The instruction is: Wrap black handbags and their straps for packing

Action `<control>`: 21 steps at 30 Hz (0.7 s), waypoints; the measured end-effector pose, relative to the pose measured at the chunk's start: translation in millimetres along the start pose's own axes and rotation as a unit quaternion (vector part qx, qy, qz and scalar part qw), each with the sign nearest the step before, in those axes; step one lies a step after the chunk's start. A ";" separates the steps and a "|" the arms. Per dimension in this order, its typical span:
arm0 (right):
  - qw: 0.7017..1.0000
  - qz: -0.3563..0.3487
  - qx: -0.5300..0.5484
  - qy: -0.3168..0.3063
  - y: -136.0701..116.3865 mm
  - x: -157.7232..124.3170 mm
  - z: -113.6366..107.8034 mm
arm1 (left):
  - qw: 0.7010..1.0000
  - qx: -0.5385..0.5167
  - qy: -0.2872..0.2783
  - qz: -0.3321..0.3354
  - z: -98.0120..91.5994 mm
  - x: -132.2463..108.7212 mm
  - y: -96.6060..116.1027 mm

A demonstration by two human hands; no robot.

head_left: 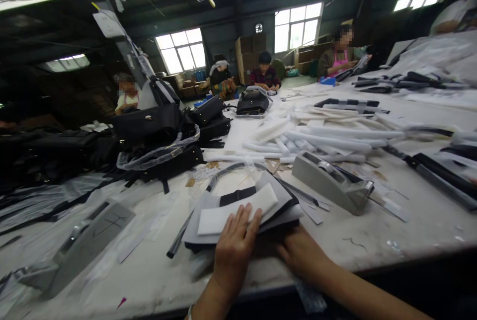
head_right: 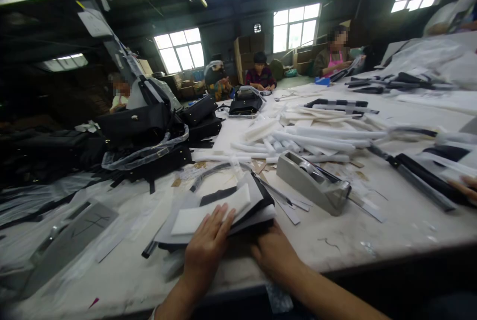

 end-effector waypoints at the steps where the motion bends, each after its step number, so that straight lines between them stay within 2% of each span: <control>1: 1.000 -0.012 0.009 0.012 -5.4 -7.0 -11.6 | 1.000 0.001 0.001 -0.001 0.7 0.1 0.5; 4: 0.989 -0.101 0.067 0.082 -25.6 -18.2 -63.2 | 1.000 0.002 -0.001 0.010 2.9 -1.8 5.5; 6: 0.975 -0.132 0.096 0.151 -27.1 -11.0 -102.2 | 1.000 0.004 -0.006 0.020 5.5 -4.0 11.0; 8: 0.969 -0.093 0.101 0.207 -9.8 12.8 -130.3 | 1.000 0.011 -0.012 0.023 8.7 -5.7 16.2; 9: 0.972 -0.052 0.098 0.207 4.6 31.0 -135.3 | 0.999 0.015 -0.012 0.025 9.8 -6.3 18.7; 10: 0.977 -0.012 0.094 0.189 20.3 52.0 -134.7 | 0.999 0.019 -0.010 0.027 10.3 -6.8 20.8; 12: 0.992 0.066 0.075 0.080 52.8 97.7 -114.3 | 0.999 0.026 -0.002 0.034 10.5 -7.5 24.6; 15: 0.993 0.099 0.054 -0.021 86.1 155.1 -82.6 | 0.999 0.031 -0.001 0.036 11.4 -8.6 26.9; 18: 0.986 0.133 0.033 -0.093 105.2 188.6 -53.4 | 0.999 0.035 -0.005 0.029 12.7 -9.8 26.0; 21: 0.979 0.160 0.027 -0.123 111.9 202.5 -35.4 | 0.999 0.036 -0.009 0.029 12.9 -11.1 23.9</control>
Point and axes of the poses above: each hand's wrist, its own x-axis towards the middle knuckle, its own z-axis out of the palm, y = z × x, the point moved 8 cm from there along x, towards the middle knuckle, and after that the axes turned 9 degrees about -z, right-handed, at the moved point
